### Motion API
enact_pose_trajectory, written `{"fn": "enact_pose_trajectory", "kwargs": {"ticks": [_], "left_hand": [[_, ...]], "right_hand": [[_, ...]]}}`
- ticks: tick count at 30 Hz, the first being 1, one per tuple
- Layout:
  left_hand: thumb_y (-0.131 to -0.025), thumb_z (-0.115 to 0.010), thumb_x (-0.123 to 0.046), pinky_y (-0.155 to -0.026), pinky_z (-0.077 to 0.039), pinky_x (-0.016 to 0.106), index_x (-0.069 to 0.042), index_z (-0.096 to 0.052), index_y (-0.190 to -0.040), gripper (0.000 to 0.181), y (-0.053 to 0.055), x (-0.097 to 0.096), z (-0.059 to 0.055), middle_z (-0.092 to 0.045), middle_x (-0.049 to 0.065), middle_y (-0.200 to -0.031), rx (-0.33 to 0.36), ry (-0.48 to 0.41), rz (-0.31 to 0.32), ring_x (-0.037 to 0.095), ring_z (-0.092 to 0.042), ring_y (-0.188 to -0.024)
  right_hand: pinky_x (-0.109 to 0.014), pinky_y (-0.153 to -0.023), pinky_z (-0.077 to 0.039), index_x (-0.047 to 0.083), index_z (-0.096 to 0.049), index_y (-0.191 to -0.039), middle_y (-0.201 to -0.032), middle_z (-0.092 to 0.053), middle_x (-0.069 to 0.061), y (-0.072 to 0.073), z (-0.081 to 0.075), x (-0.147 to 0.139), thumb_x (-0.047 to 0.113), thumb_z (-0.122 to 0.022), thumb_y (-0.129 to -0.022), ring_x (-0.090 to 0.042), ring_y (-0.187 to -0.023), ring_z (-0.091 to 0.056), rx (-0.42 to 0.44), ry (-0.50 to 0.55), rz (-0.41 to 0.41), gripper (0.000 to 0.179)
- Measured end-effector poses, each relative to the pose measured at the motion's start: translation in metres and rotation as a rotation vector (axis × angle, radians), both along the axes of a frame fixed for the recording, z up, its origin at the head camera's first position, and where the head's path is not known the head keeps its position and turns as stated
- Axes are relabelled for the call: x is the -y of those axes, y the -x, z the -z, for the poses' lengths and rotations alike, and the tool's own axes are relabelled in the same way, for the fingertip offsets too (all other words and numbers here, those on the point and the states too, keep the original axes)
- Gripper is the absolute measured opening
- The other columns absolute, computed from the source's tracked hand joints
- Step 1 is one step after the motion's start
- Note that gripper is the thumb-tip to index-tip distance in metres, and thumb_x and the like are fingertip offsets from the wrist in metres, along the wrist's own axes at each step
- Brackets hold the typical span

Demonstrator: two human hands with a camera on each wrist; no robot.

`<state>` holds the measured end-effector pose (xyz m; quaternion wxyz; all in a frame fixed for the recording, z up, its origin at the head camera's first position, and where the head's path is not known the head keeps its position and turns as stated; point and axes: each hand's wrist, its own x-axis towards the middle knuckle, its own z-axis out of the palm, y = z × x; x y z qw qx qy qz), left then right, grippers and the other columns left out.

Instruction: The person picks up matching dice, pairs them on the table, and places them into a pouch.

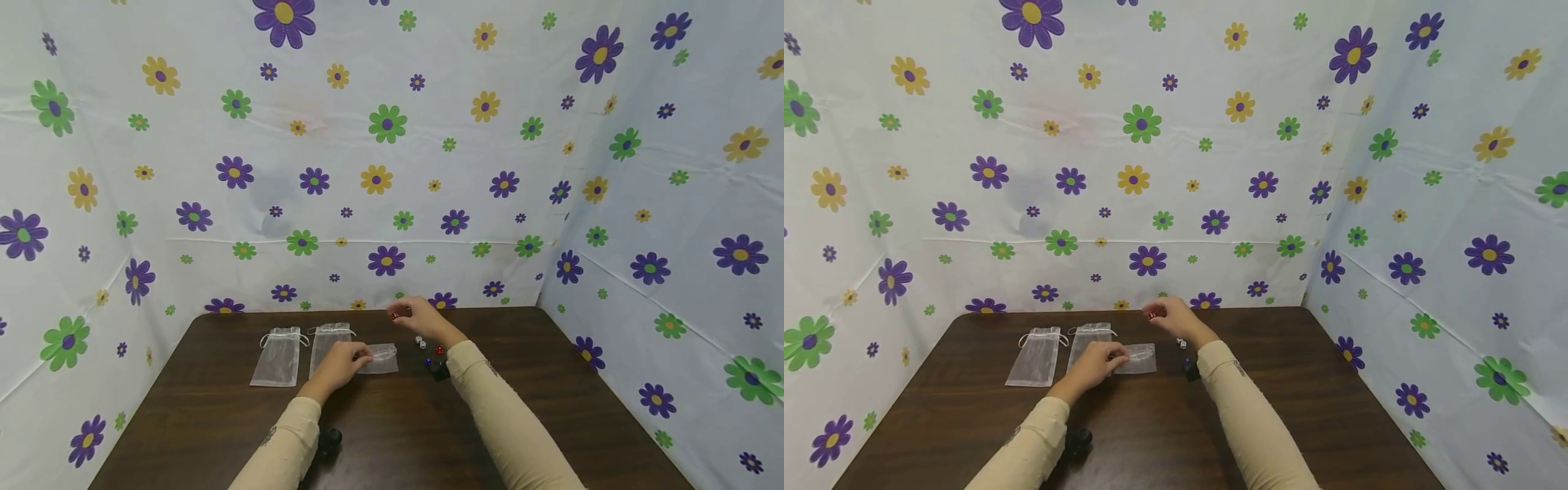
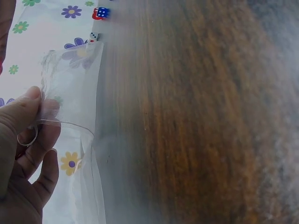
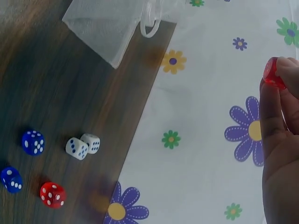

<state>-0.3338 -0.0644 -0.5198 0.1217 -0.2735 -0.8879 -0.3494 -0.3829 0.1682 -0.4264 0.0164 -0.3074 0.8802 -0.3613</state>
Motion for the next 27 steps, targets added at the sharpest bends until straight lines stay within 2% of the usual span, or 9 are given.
{"fn": "enact_pose_trajectory", "kwargs": {"ticks": [6, 14, 23, 27], "left_hand": [[-0.094, -0.074, -0.018, -0.072, -0.054, 0.033, -0.010, -0.075, -0.089, 0.010, -0.001, 0.000, 0.000, -0.073, -0.005, -0.085, -0.005, 0.001, 0.008, 0.011, -0.066, -0.078], [-0.093, -0.074, -0.018, -0.072, -0.054, 0.033, -0.009, -0.076, -0.089, 0.009, -0.002, 0.000, -0.001, -0.073, -0.004, -0.086, -0.027, 0.013, 0.010, 0.011, -0.065, -0.078], [-0.092, -0.075, -0.014, -0.073, -0.056, 0.034, -0.008, -0.077, -0.092, 0.006, -0.004, 0.000, -0.003, -0.074, -0.003, -0.087, -0.032, 0.011, 0.024, 0.011, -0.067, -0.079], [-0.091, -0.076, -0.015, -0.074, -0.056, 0.033, -0.008, -0.077, -0.091, 0.007, -0.005, 0.000, -0.003, -0.075, -0.003, -0.087, -0.035, 0.014, 0.021, 0.012, -0.068, -0.080]], "right_hand": [[-0.040, -0.098, -0.052, 0.004, -0.069, -0.123, -0.118, -0.071, -0.012, -0.002, 0.001, 0.005, 0.002, -0.065, -0.098, -0.025, -0.111, -0.067, -0.003, 0.004, -0.041, 0.025], [-0.036, -0.096, -0.053, 0.006, -0.070, -0.122, -0.115, -0.071, -0.009, -0.002, 0.005, 0.011, 0.003, -0.065, -0.099, -0.021, -0.107, -0.066, -0.010, -0.045, -0.083, 0.024], [-0.036, -0.095, -0.053, 0.004, -0.070, -0.121, -0.114, -0.070, -0.013, -0.011, 0.008, 0.017, 0.001, -0.065, -0.098, -0.021, -0.104, -0.066, 0.008, -0.098, -0.113, 0.023], [-0.033, -0.093, -0.053, 0.006, -0.071, -0.119, -0.112, -0.071, -0.009, -0.014, 0.013, 0.022, 0.002, -0.066, -0.097, -0.019, -0.103, -0.066, -0.005, -0.138, -0.119, 0.023]]}}
